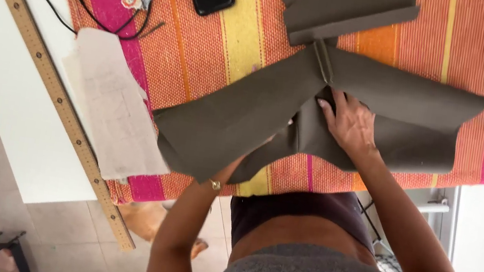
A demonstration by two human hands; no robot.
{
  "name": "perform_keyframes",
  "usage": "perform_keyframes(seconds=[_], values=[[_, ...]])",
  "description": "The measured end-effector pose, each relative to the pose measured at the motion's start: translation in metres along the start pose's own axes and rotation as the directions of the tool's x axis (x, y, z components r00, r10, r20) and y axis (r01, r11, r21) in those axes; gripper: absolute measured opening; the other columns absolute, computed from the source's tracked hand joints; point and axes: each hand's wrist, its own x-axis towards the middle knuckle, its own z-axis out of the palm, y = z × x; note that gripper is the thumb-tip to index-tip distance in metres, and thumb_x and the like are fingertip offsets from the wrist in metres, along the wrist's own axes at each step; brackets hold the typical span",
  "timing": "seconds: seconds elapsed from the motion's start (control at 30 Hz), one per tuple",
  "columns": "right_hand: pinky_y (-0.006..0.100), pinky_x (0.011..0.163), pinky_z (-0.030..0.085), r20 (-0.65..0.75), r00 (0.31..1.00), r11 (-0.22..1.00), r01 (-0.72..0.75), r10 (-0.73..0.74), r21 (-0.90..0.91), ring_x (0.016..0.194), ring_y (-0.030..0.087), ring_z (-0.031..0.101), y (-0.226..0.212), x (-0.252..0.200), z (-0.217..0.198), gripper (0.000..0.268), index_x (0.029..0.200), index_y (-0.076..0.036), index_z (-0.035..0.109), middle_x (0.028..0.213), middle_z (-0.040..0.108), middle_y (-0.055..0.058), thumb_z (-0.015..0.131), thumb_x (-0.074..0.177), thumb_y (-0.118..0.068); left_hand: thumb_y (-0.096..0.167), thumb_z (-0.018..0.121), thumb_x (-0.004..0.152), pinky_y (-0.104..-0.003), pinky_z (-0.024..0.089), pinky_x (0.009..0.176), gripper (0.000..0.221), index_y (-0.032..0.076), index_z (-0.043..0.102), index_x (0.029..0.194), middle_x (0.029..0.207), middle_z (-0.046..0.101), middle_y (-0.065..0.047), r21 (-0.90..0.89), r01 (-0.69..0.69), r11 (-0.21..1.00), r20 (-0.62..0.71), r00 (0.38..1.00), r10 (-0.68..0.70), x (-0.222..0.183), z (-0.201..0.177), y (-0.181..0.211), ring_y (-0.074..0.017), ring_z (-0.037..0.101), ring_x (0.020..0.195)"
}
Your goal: Folding and ironing fabric pieces to create creases for sewing, then trimming with scissors.
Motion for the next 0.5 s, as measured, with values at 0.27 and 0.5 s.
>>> perform_keyframes(seconds=[0.27,0.5], values=[[0.065,0.080,0.051,-0.063,0.986,0.988,-0.152,0.154,0.027,0.080,0.052,0.075,-0.008,-0.014,0.005,0.032,0.113,-0.015,0.070,0.072,0.064,0.016,0.065,0.113,-0.046,0.040,0.028,0.120,-0.058,0.033,0.129,0.052,0.013,0.038,0.163,0.162,0.042,-0.014,0.346,-0.003,0.938,-0.168,0.984,0.065,0.027,0.004,0.000,-0.0361,0.046,0.149],[0.067,0.084,0.051,-0.097,0.989,0.993,-0.104,0.110,0.060,0.084,0.052,0.076,0.006,-0.011,0.026,0.032,0.090,-0.013,0.072,0.064,0.063,0.017,0.061,0.112,-0.034,0.027,0.026,0.123,-0.051,0.032,0.134,0.052,0.011,0.025,0.173,0.175,0.028,-0.016,0.597,0.019,0.802,-0.248,0.955,0.161,0.018,0.027,-0.003,-0.0345,0.035,0.160]])
